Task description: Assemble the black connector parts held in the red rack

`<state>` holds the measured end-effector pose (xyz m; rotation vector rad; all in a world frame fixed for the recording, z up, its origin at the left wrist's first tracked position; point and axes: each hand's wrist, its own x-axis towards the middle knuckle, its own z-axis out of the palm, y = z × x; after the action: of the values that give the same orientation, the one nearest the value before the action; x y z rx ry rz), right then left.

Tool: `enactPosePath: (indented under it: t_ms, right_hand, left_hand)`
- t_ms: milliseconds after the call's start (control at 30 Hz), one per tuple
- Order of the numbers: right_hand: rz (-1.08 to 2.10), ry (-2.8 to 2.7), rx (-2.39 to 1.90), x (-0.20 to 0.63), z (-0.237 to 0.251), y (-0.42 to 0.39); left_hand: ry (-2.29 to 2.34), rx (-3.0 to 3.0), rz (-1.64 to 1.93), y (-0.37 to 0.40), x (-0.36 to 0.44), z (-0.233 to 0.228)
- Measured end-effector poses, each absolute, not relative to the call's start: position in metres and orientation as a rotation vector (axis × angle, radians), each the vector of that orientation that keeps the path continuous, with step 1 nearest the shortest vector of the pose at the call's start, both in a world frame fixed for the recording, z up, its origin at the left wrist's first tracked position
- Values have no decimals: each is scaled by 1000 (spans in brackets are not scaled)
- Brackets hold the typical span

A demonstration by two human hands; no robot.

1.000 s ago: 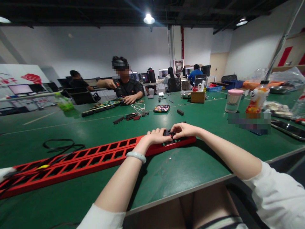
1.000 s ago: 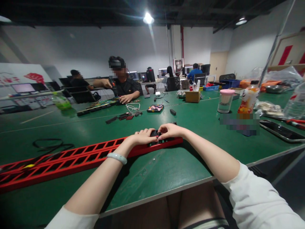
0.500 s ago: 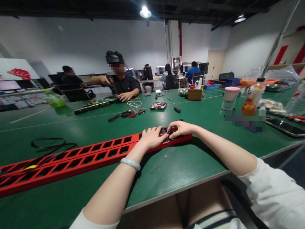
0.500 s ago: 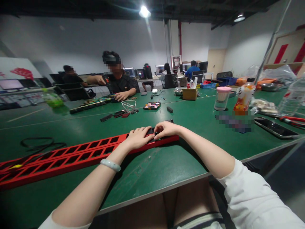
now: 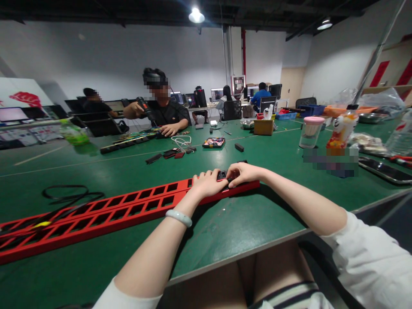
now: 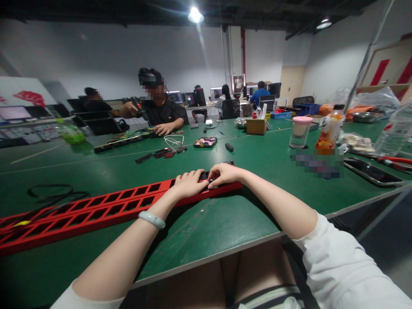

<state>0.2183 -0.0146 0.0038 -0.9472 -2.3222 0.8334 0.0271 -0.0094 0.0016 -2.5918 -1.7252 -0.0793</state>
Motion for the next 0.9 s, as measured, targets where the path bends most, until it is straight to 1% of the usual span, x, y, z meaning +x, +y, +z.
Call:
enactPosePath:
  t_ms: [267,533,900]
  right_hand:
    - [877,-2304,-932,218,4,-15]
    - [876,-2307,-917,217,3,-14]
    - [618,-2358,-918,216,4,-16]
  left_hand:
    - [-1730,-2567,-18,-12,31,4]
    - [-1616,-2570,-53,-11,27,1]
    - [-1600,-2571,-66,-11,27,0]
